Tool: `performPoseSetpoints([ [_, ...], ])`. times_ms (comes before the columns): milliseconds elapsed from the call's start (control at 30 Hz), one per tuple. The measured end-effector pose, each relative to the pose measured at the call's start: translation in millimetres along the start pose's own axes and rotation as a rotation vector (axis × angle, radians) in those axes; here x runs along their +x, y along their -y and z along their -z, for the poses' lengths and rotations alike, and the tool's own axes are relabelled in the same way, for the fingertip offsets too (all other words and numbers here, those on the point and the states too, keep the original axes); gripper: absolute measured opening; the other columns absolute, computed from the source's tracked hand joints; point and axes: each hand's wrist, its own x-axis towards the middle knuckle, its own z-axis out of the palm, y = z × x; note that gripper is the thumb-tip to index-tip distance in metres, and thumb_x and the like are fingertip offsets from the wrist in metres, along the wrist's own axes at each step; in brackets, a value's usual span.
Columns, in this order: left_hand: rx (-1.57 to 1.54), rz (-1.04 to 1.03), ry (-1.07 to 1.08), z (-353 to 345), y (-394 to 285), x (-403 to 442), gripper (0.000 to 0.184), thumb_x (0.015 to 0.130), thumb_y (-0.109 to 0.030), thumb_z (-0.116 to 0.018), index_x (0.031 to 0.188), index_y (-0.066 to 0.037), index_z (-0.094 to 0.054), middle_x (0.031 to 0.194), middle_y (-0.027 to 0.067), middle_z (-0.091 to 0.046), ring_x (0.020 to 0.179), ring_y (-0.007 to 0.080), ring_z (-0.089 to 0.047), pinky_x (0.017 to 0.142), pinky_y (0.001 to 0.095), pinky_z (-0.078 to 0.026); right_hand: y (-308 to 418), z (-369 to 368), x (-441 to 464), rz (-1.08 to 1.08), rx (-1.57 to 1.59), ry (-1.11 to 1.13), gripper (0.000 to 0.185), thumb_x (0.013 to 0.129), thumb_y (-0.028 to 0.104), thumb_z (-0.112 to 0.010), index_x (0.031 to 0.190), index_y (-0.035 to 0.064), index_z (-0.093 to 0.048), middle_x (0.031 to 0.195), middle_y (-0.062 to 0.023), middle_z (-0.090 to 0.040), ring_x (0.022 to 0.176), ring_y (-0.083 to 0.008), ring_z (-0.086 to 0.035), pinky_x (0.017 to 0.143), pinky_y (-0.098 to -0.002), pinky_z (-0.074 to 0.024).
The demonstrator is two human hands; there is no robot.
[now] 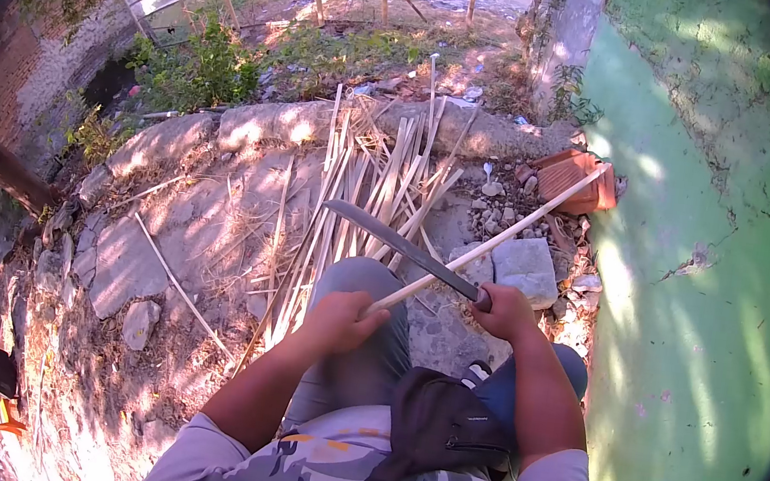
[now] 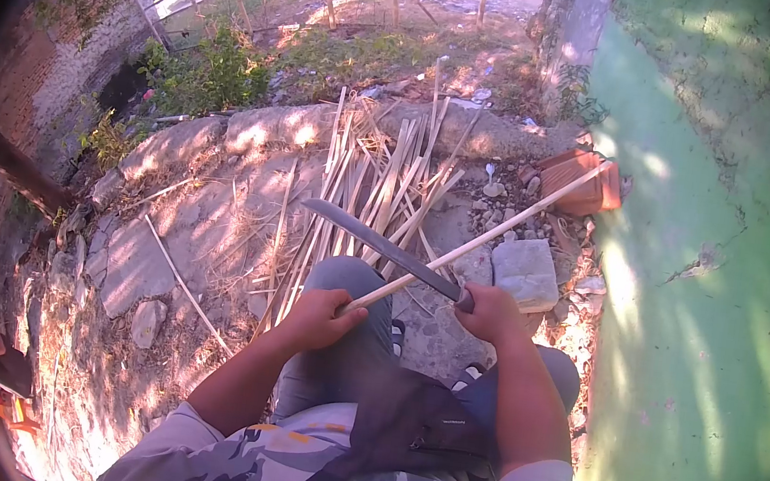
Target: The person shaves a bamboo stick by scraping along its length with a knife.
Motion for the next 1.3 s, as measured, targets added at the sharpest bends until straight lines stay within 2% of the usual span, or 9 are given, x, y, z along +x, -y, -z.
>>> performPoseSetpoints([
  [1100,-0.030,-0.009,-0.040,-4.2,3.3,2.1,0.046,0.099,-0.044,-0.068,0.099,0.001,-0.074,0.077,0.0167,-0.069,0.072,0.0320,-0.068,0.067,0.0443,-0.051,1.0,0.1,1.0,-0.016,0.026,-0.003,0.023,0.080,0.028,-0.078,0.089,0.0088,-0.067,0.079,-0.0189,-0.070,0.081,-0.0434,-0.069,0.071,-0.0517,-0.0539],
  [1200,-0.052,0.024,-0.021,-0.8,-1.6,0.2,0.050,0.098,-0.051,-0.065,0.095,-0.002,-0.073,0.086,0.0234,-0.071,0.086,0.0454,-0.068,0.077,0.0531,-0.051,4.0,2.6,-0.7,-0.035,0.041,0.012,0.023,0.080,0.027,-0.078,0.089,0.0085,-0.067,0.079,-0.0185,-0.070,0.080,-0.0433,-0.069,0.071,-0.0516,-0.0535],
  [1300,-0.050,-0.002,-0.036,-3.7,3.5,1.9,0.045,0.099,-0.044,-0.067,0.098,0.001,-0.074,0.077,0.0171,-0.069,0.073,0.0334,-0.068,0.068,0.0448,-0.051,7.1,3.8,-1.0,-0.028,0.044,0.013,0.023,0.080,0.026,-0.078,0.088,0.0083,-0.067,0.079,-0.0185,-0.070,0.080,-0.0434,-0.069,0.071,-0.0518,-0.0533],
])
